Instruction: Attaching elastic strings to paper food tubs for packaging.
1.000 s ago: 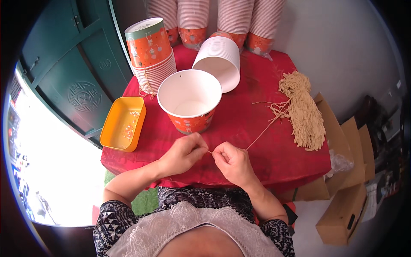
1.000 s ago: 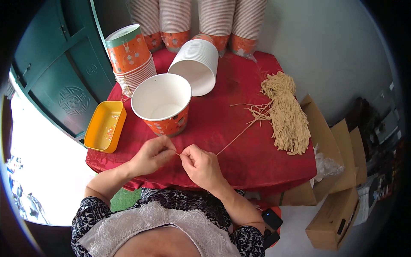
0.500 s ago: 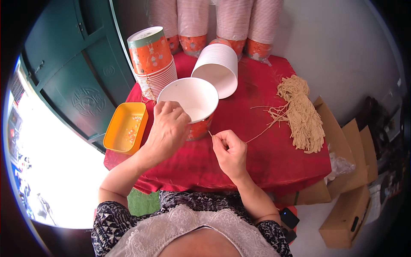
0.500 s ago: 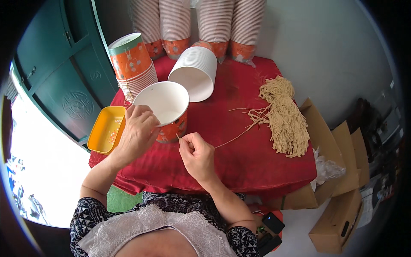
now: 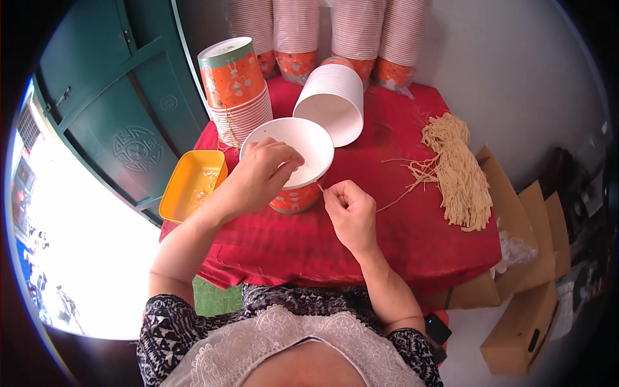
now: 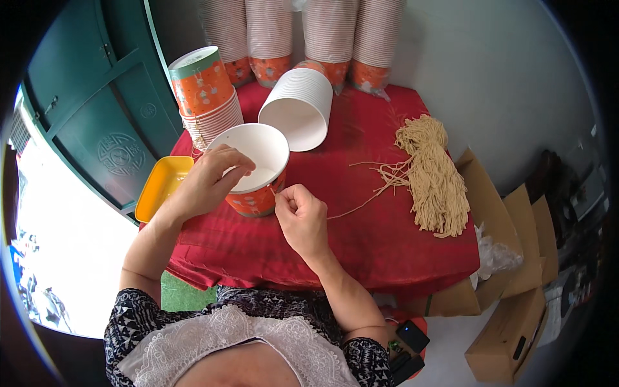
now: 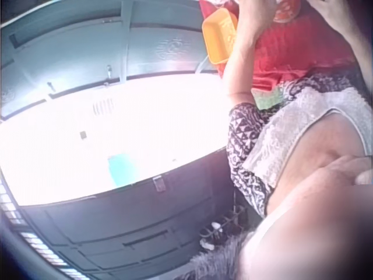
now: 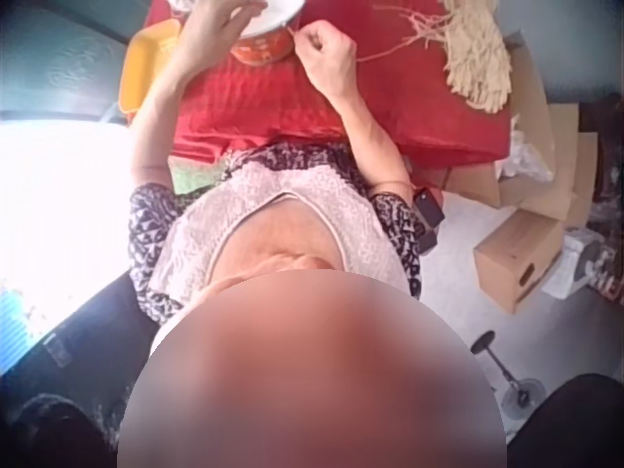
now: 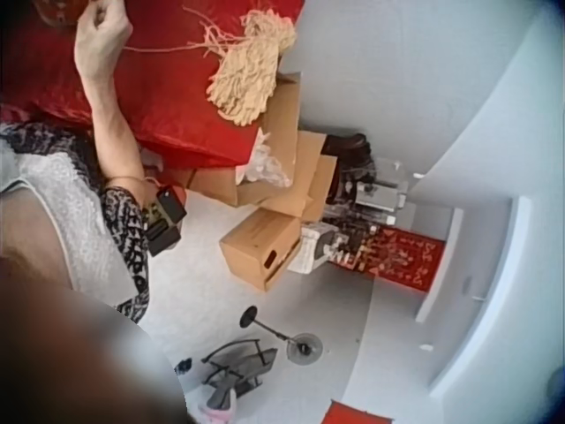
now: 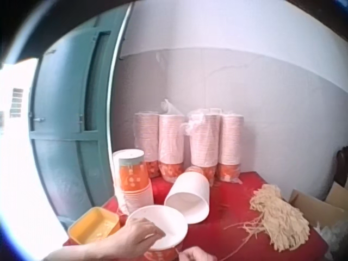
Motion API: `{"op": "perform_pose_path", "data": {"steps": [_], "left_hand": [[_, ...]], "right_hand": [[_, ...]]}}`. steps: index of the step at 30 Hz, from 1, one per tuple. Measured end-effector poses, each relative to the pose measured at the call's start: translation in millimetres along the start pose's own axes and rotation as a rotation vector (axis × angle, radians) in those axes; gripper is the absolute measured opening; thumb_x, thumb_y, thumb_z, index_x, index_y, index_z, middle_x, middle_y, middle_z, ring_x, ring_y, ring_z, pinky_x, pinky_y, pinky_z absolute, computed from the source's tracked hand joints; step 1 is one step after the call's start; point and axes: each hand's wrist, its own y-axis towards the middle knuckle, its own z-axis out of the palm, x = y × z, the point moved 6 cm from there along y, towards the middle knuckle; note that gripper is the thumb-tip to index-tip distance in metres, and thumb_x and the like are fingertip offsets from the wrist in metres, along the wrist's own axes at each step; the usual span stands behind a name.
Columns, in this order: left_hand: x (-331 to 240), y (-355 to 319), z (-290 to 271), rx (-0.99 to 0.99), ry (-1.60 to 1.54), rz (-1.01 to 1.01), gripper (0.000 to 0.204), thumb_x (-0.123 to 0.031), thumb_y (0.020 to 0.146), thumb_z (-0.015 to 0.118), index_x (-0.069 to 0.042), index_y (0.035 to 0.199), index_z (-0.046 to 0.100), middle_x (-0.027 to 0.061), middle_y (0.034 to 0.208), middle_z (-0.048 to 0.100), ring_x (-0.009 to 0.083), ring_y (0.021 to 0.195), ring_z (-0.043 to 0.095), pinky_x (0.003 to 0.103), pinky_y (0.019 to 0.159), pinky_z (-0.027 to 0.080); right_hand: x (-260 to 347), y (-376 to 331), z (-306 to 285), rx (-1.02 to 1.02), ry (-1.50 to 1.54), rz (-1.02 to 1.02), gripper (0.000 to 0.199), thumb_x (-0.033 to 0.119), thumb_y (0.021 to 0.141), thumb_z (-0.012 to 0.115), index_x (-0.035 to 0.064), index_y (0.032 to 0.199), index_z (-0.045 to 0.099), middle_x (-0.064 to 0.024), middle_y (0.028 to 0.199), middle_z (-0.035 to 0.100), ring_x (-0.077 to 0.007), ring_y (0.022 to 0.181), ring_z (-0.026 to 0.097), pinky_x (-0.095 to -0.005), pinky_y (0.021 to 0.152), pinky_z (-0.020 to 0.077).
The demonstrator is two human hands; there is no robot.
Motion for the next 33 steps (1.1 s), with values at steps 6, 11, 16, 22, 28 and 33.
{"op": "perform_pose_path", "data": {"steps": [6, 11, 16, 22, 28, 33], "left_hand": [[13.9, 11.5, 12.4, 0.176, -0.053, -0.019, 0.019, -0.005, 0.091, 0.057, -0.001, 0.106, 0.068, 0.0134, 0.099, 0.067, 0.0301, 0.098, 0.062, 0.039, 0.090, 0.047], [8.7, 20.0, 18.6, 0.280, -0.071, 0.042, 0.023, -0.008, 0.090, 0.057, -0.002, 0.109, 0.068, 0.0138, 0.103, 0.067, 0.0302, 0.101, 0.062, 0.040, 0.092, 0.047], [18.4, 25.7, 34.1, 0.456, -0.092, 0.032, 0.024, -0.009, 0.086, 0.057, -0.002, 0.105, 0.071, 0.0189, 0.095, 0.070, 0.0328, 0.091, 0.066, 0.040, 0.086, 0.050], [25.8, 25.5, 38.2, 0.489, -0.145, -0.107, 0.019, -0.011, 0.086, 0.061, 0.003, 0.096, 0.069, 0.0143, 0.080, 0.069, 0.0230, 0.074, 0.065, 0.035, 0.070, 0.050], [17.1, 17.0, 35.0, 0.293, -0.202, -0.054, 0.014, -0.012, 0.082, 0.062, 0.000, 0.084, 0.070, 0.0180, 0.075, 0.068, 0.0321, 0.069, 0.066, 0.041, 0.066, 0.051], [10.1, 11.8, 32.3, 0.203, -0.160, -0.051, 0.013, -0.010, 0.081, 0.061, 0.002, 0.079, 0.067, 0.0205, 0.072, 0.066, 0.0357, 0.068, 0.066, 0.044, 0.065, 0.051]], "right_hand": [[-0.9, 4.2, 5.2, 0.014, -0.016, -0.016, 0.015, 0.000, 0.088, 0.064, -0.0017, 0.075, 0.057, -0.0011, 0.054, 0.054, -0.0025, 0.050, 0.047, -0.0248, 0.045, 0.0373], [1.6, 10.7, 6.3, 0.017, -0.056, -0.029, 0.016, 0.000, 0.088, 0.064, -0.0017, 0.074, 0.055, -0.0029, 0.053, 0.053, -0.0033, 0.049, 0.047, -0.0258, 0.044, 0.0374], [5.4, 14.5, 10.7, 0.037, -0.052, -0.045, 0.015, 0.000, 0.088, 0.063, -0.0017, 0.075, 0.055, -0.0042, 0.053, 0.054, -0.0048, 0.048, 0.048, -0.0271, 0.045, 0.0388], [5.5, 16.6, 14.6, 0.043, -0.100, -0.087, 0.016, 0.001, 0.091, 0.061, -0.0020, 0.076, 0.056, 0.0034, 0.058, 0.050, -0.0009, 0.056, 0.043, -0.0227, 0.048, 0.0353], [-1.9, 37.1, 1.8, 0.275, -0.145, 0.131, 0.044, 0.031, 0.098, 0.054, -0.0041, 0.073, 0.061, -0.0004, 0.057, 0.051, -0.0077, 0.056, 0.049, -0.0271, 0.051, 0.0388], [-8.1, 45.8, 14.8, 0.500, 0.025, 0.490, 0.036, 0.027, 0.095, 0.055, -0.0009, 0.073, 0.063, 0.0038, 0.055, 0.046, -0.0041, 0.047, 0.037, -0.0241, 0.042, 0.0260]]}}
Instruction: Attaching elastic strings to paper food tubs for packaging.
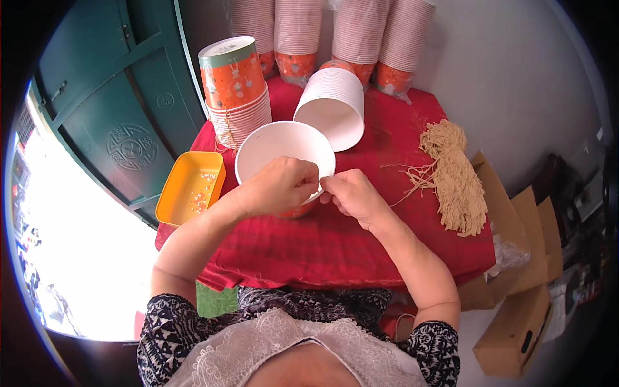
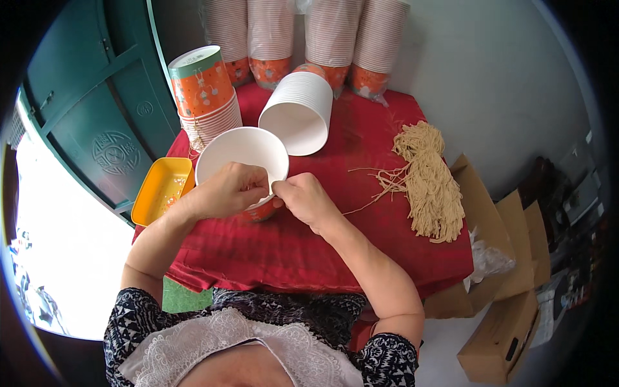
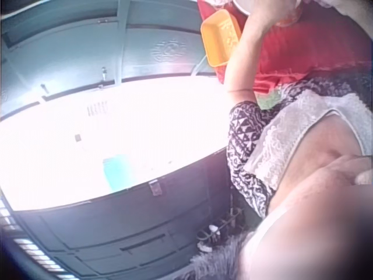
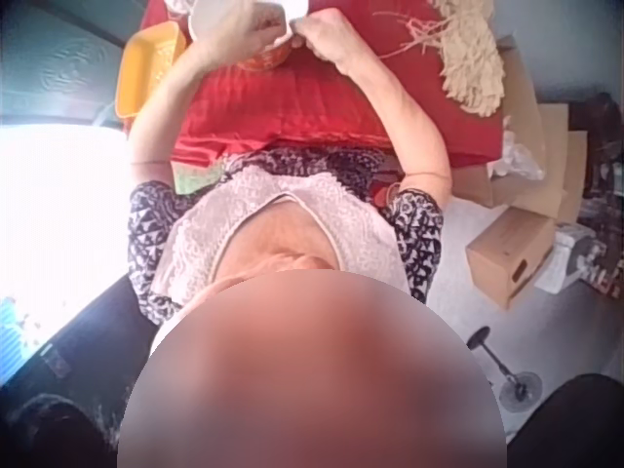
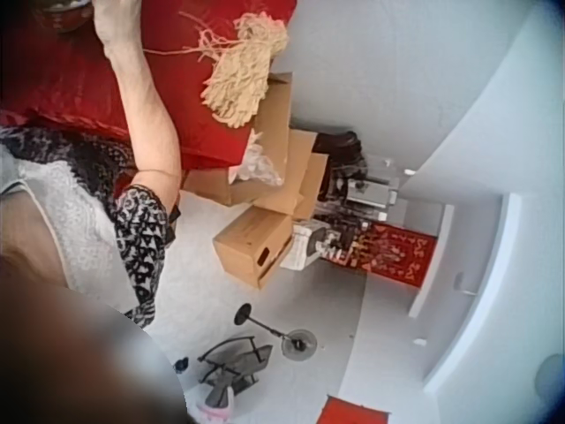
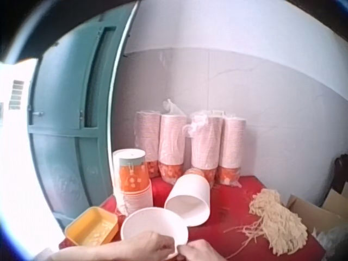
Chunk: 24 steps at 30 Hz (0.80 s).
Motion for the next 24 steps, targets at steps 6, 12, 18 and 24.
{"op": "perform_pose_path", "data": {"steps": [6, 12, 18, 24], "left_hand": [[-5.0, 8.2, -10.8, -0.198, 0.177, 0.016, 0.012, -0.008, 0.080, 0.059, 0.001, 0.077, 0.066, 0.0231, 0.069, 0.064, 0.0414, 0.064, 0.064, 0.047, 0.060, 0.051], [35.5, 16.9, 34.9, -0.172, 0.377, -0.152, 0.011, -0.005, 0.080, 0.059, 0.004, 0.074, 0.062, 0.0229, 0.075, 0.063, 0.0414, 0.070, 0.063, 0.047, 0.065, 0.051], [54.2, 5.1, 68.0, -0.265, 0.281, -0.089, 0.012, -0.006, 0.077, 0.061, 0.004, 0.070, 0.065, 0.0217, 0.080, 0.065, 0.0384, 0.074, 0.065, 0.045, 0.071, 0.052], [65.7, 9.0, 77.0, -0.304, 0.117, -0.014, 0.008, 0.000, 0.075, 0.058, 0.005, 0.073, 0.064, 0.0212, 0.083, 0.064, 0.0373, 0.077, 0.063, 0.044, 0.071, 0.051]], "right_hand": [[11.9, 18.6, -2.4, 0.064, 0.142, -0.115, 0.024, 0.016, 0.092, 0.056, 0.0074, 0.069, 0.057, 0.0066, 0.058, 0.042, -0.0034, 0.047, 0.033, -0.0234, 0.041, 0.0215], [-40.1, 47.2, -9.5, 0.049, 0.153, 0.060, 0.023, 0.013, 0.089, 0.055, 0.0050, 0.067, 0.059, 0.0021, 0.058, 0.049, -0.0066, 0.049, 0.040, -0.0271, 0.043, 0.0294], [-77.3, 63.8, -21.8, -0.156, -0.527, -0.062, 0.028, 0.023, 0.089, 0.062, -0.0028, 0.080, 0.068, -0.0162, 0.073, 0.067, -0.0285, 0.066, 0.065, -0.0412, 0.060, 0.0512], [-66.7, 53.2, -24.2, -0.305, -0.896, 0.000, 0.033, 0.033, 0.090, 0.063, 0.0017, 0.092, 0.073, -0.0237, 0.089, 0.069, -0.0409, 0.089, 0.067, -0.0508, 0.077, 0.0536]]}}
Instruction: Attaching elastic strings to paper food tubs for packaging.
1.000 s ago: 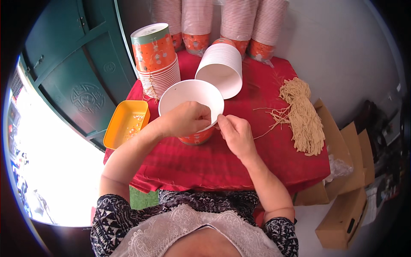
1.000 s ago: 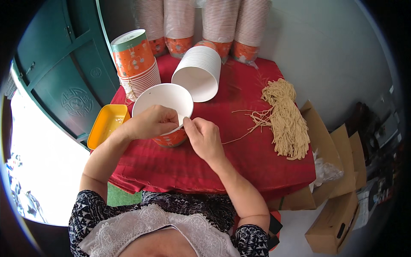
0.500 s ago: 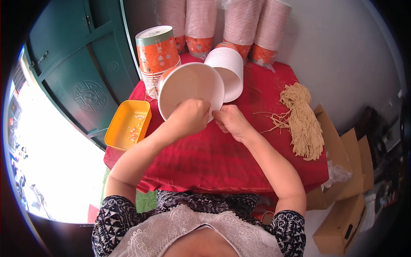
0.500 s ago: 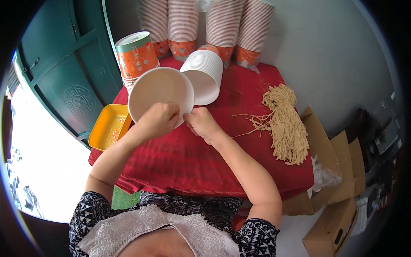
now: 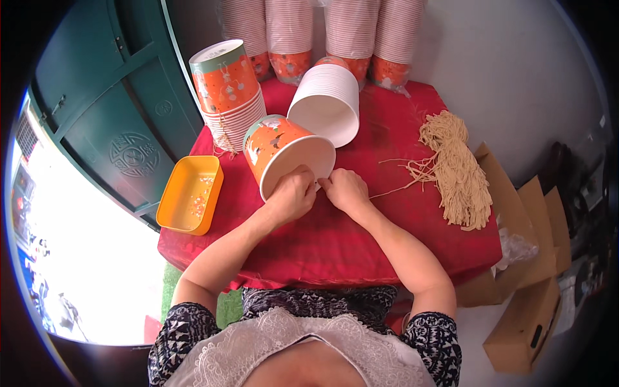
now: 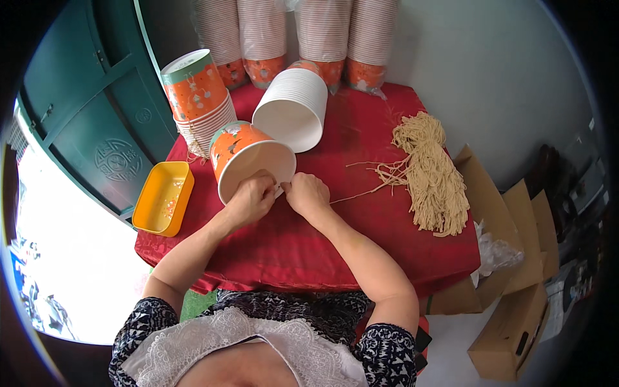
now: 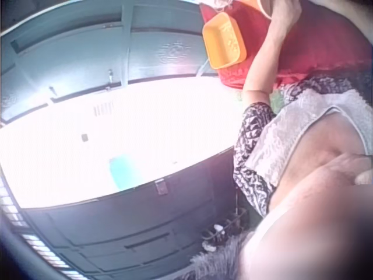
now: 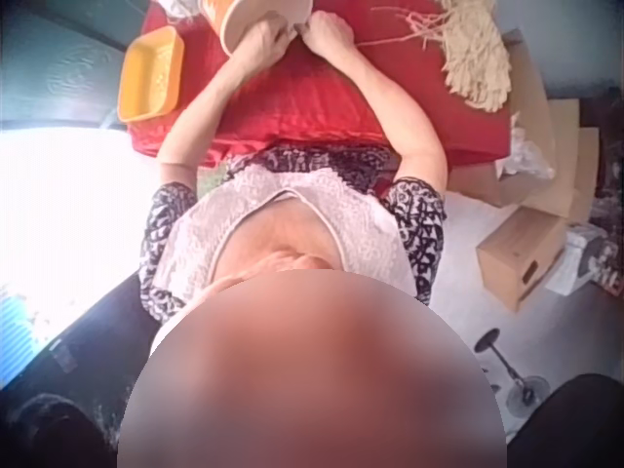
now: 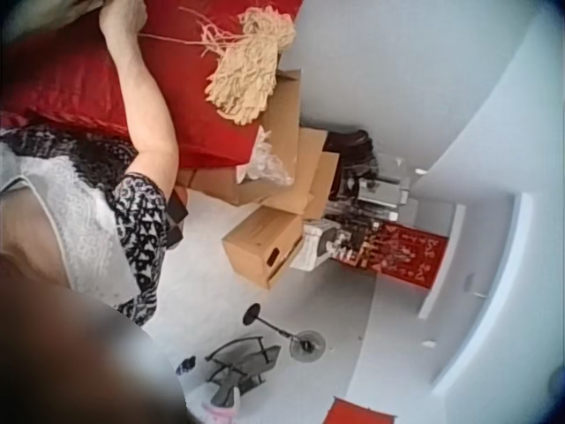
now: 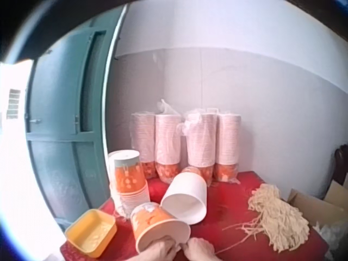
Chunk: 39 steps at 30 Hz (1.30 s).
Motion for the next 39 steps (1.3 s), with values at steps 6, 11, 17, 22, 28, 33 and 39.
{"op": "perform_pose_path", "data": {"steps": [6, 11, 17, 22, 28, 33, 39], "left_hand": [[18.5, 3.9, 16.9, -0.031, -0.301, -0.050, 0.009, -0.002, 0.078, 0.057, 0.005, 0.073, 0.060, 0.0160, 0.077, 0.063, 0.0277, 0.071, 0.062, 0.040, 0.065, 0.049], [33.8, 1.5, 26.6, 0.076, -0.772, -0.617, 0.014, -0.007, 0.086, 0.055, 0.003, 0.076, 0.058, 0.0098, 0.065, 0.058, 0.0167, 0.054, 0.056, 0.031, 0.045, 0.044], [44.5, -2.9, 35.6, 0.091, -0.783, -0.726, 0.013, -0.008, 0.089, 0.056, 0.002, 0.082, 0.058, 0.0081, 0.068, 0.058, 0.0133, 0.049, 0.054, 0.025, 0.040, 0.042], [35.6, 0.5, 33.8, 0.141, -0.695, -0.660, 0.016, -0.011, 0.091, 0.056, 0.004, 0.085, 0.059, 0.0088, 0.070, 0.059, 0.0140, 0.053, 0.057, 0.026, 0.045, 0.048], [37.0, -2.4, 35.5, 0.118, -0.721, -0.593, 0.011, -0.006, 0.089, 0.058, 0.005, 0.089, 0.060, 0.0086, 0.077, 0.061, 0.0141, 0.060, 0.060, 0.027, 0.050, 0.051], [35.6, -2.5, 35.0, 0.138, -0.738, -0.585, 0.008, -0.003, 0.088, 0.058, 0.005, 0.090, 0.060, 0.0080, 0.078, 0.061, 0.0137, 0.062, 0.060, 0.027, 0.050, 0.052], [32.9, 2.3, 36.4, 0.185, -0.728, -0.552, 0.008, -0.001, 0.088, 0.057, 0.005, 0.090, 0.060, 0.0079, 0.077, 0.061, 0.0132, 0.061, 0.059, 0.027, 0.050, 0.052]], "right_hand": [[-1.8, 2.7, 1.8, -0.016, -0.063, 0.001, 0.036, 0.034, 0.090, 0.064, 0.0000, 0.085, 0.072, -0.0234, 0.084, 0.070, -0.0401, 0.084, 0.069, -0.0504, 0.073, 0.0546], [-0.8, 1.0, 1.2, -0.029, -0.094, -0.013, 0.037, 0.035, 0.090, 0.062, -0.0001, 0.083, 0.072, -0.0244, 0.083, 0.069, -0.0410, 0.084, 0.068, -0.0517, 0.074, 0.0540], [0.8, -4.0, 1.9, 0.020, -0.060, -0.062, 0.032, 0.030, 0.092, 0.058, 0.0014, 0.088, 0.072, -0.0247, 0.084, 0.068, -0.0418, 0.083, 0.067, -0.0523, 0.074, 0.0532], [-5.2, -13.8, -2.0, -0.008, -0.005, -0.172, 0.024, 0.022, 0.091, 0.054, 0.0040, 0.091, 0.070, -0.0224, 0.084, 0.068, -0.0412, 0.084, 0.066, -0.0522, 0.074, 0.0522], [-6.9, -13.7, -3.3, 0.059, 0.069, -0.267, 0.020, 0.016, 0.089, 0.053, 0.0026, 0.089, 0.067, -0.0223, 0.085, 0.067, -0.0411, 0.083, 0.066, -0.0506, 0.073, 0.0516], [-7.0, -13.2, -4.4, 0.135, 0.121, -0.323, 0.020, 0.016, 0.088, 0.053, 0.0022, 0.089, 0.068, -0.0216, 0.085, 0.067, -0.0395, 0.083, 0.066, -0.0480, 0.073, 0.0520], [-18.8, -3.7, -1.1, 0.291, 0.357, -0.252, 0.016, 0.011, 0.088, 0.058, -0.0007, 0.087, 0.069, -0.0125, 0.079, 0.070, -0.0200, 0.074, 0.067, -0.0344, 0.071, 0.0521]]}}
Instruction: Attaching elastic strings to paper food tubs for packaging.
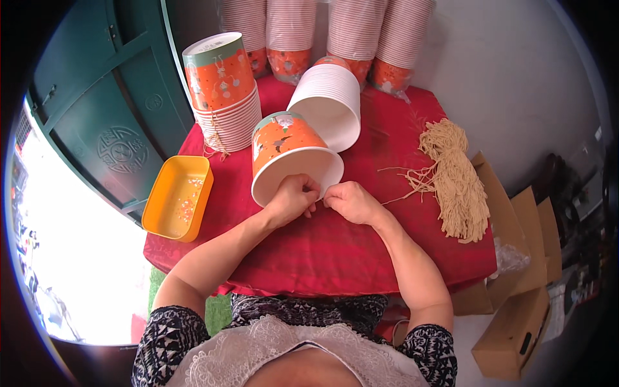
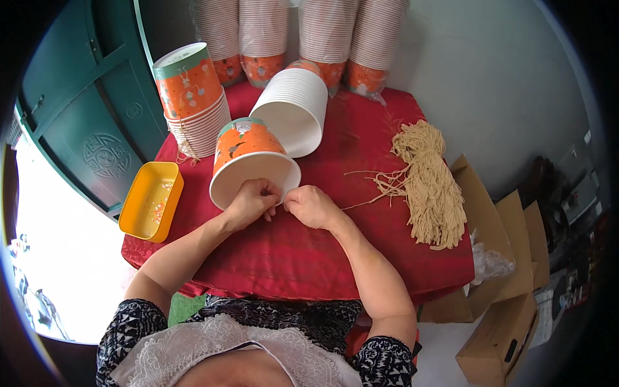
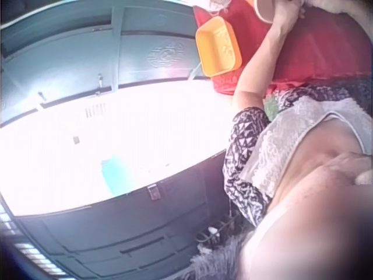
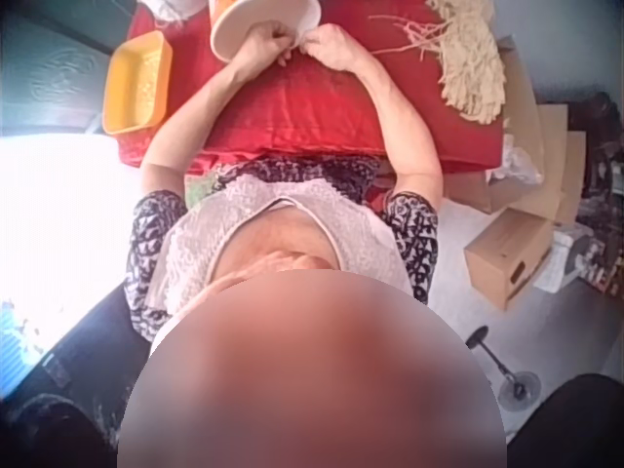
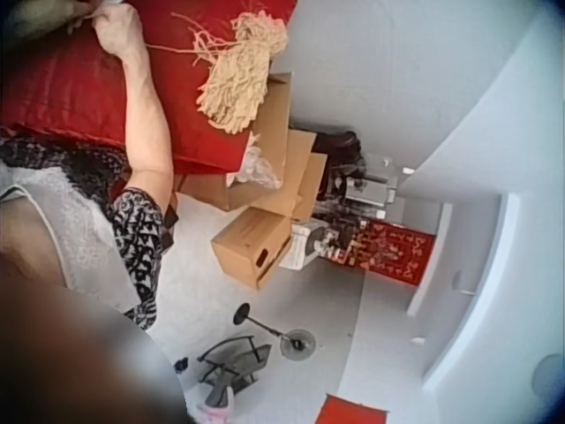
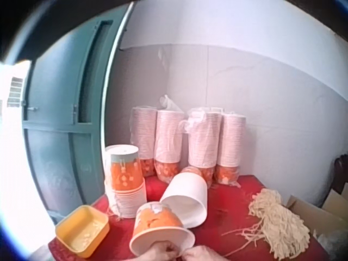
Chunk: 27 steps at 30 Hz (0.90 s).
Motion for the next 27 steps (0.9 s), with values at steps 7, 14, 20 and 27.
{"op": "perform_pose_path", "data": {"steps": [7, 14, 20, 27], "left_hand": [[-4.5, -4.6, 6.4, 0.076, 0.180, 0.084, 0.009, 0.000, 0.087, 0.058, 0.003, 0.096, 0.060, 0.0060, 0.076, 0.061, 0.0113, 0.060, 0.059, 0.026, 0.049, 0.050], [-9.1, -8.8, 13.6, -0.054, 0.451, 0.405, 0.007, 0.001, 0.082, 0.063, 0.002, 0.089, 0.063, 0.0104, 0.078, 0.065, 0.0191, 0.070, 0.063, 0.033, 0.062, 0.052], [-12.4, -7.2, 14.9, -0.123, 0.542, 0.414, 0.010, -0.002, 0.080, 0.062, 0.002, 0.088, 0.065, 0.0220, 0.088, 0.066, 0.0391, 0.086, 0.065, 0.044, 0.077, 0.052], [4.3, 3.3, 3.2, -0.132, 0.488, 0.440, 0.006, -0.001, 0.083, 0.065, 0.001, 0.088, 0.065, 0.0161, 0.083, 0.066, 0.0252, 0.077, 0.065, 0.035, 0.072, 0.051]], "right_hand": [[-3.3, 3.6, -1.1, 0.020, 0.198, -0.073, 0.019, 0.011, 0.084, 0.059, -0.0036, 0.085, 0.070, -0.0132, 0.075, 0.070, -0.0191, 0.071, 0.065, -0.0334, 0.069, 0.0512], [-10.0, 1.7, 4.8, -0.002, 0.298, -0.063, 0.019, 0.013, 0.086, 0.059, -0.0033, 0.085, 0.069, -0.0148, 0.072, 0.068, -0.0187, 0.069, 0.064, -0.0349, 0.066, 0.0501], [12.2, -11.6, -7.1, -0.168, 0.026, -0.085, 0.021, 0.016, 0.087, 0.057, -0.0024, 0.082, 0.064, -0.0229, 0.076, 0.065, -0.0368, 0.071, 0.065, -0.0452, 0.066, 0.0501], [85.1, -112.8, -79.7, -0.707, -0.339, -0.626, 0.007, -0.001, 0.080, 0.067, 0.0012, 0.087, 0.067, -0.0092, 0.085, 0.066, -0.0275, 0.083, 0.063, -0.0366, 0.073, 0.0509]]}}
